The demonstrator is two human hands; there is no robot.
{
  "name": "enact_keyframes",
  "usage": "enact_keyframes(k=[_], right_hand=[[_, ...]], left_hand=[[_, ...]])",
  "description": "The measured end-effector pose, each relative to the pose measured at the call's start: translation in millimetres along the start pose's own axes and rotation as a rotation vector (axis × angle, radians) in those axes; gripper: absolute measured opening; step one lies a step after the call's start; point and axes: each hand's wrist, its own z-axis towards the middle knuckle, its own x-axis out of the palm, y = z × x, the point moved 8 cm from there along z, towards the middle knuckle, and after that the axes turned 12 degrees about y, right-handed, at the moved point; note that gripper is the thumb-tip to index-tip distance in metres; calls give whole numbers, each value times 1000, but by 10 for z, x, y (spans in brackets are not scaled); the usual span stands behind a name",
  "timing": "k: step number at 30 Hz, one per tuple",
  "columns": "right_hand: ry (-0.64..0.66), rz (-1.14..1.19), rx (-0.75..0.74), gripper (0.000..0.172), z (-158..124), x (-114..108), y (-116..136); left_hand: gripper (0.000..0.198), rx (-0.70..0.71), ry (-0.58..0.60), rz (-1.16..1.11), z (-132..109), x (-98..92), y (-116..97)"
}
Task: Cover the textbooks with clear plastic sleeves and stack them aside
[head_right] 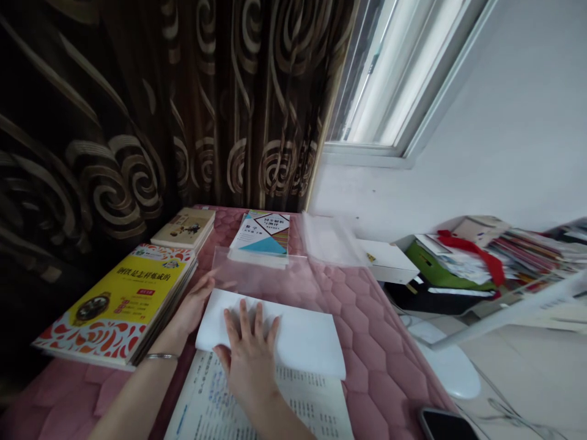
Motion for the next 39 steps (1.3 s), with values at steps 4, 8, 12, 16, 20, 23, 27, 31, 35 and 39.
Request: enact_keyframes(k=[4, 8, 12, 16, 20, 23, 27, 31, 35, 39], right_hand=[[0, -2, -3, 60, -8, -18, 6], [-3, -9, -3, 57, -13, -23, 15], [-2, -9, -5, 56, -25, -9, 29], [-8, -11, 1, 55, -22, -4, 34], [-29, -7, -1, 57, 13, -24, 20], [-50, -9, -7, 57, 47, -56, 3], [-78, 13, -44, 55, 84, -146, 0], [-158, 60, -59, 42, 90, -353, -110], [-308, 84, 115, 34, 47, -632, -608], [-365, 161, 490, 46, -83, -747, -1461]], left_hand=[[79, 20, 127, -35, -13, 112, -85], [82, 35, 209, -65, -13, 129, -58], [73, 69, 270, -96, 4, 88, 25], [60, 93, 318, -113, 3, 101, 38], [56, 53, 292, -33, -22, 137, 13], [63, 3, 240, 29, -34, 140, 19], [71, -13, 157, 101, -27, 102, 17], [74, 42, 64, 175, -17, 19, -22], [80, 32, 43, 199, -12, -27, 8], [83, 16, 48, 225, -14, -16, 10]])
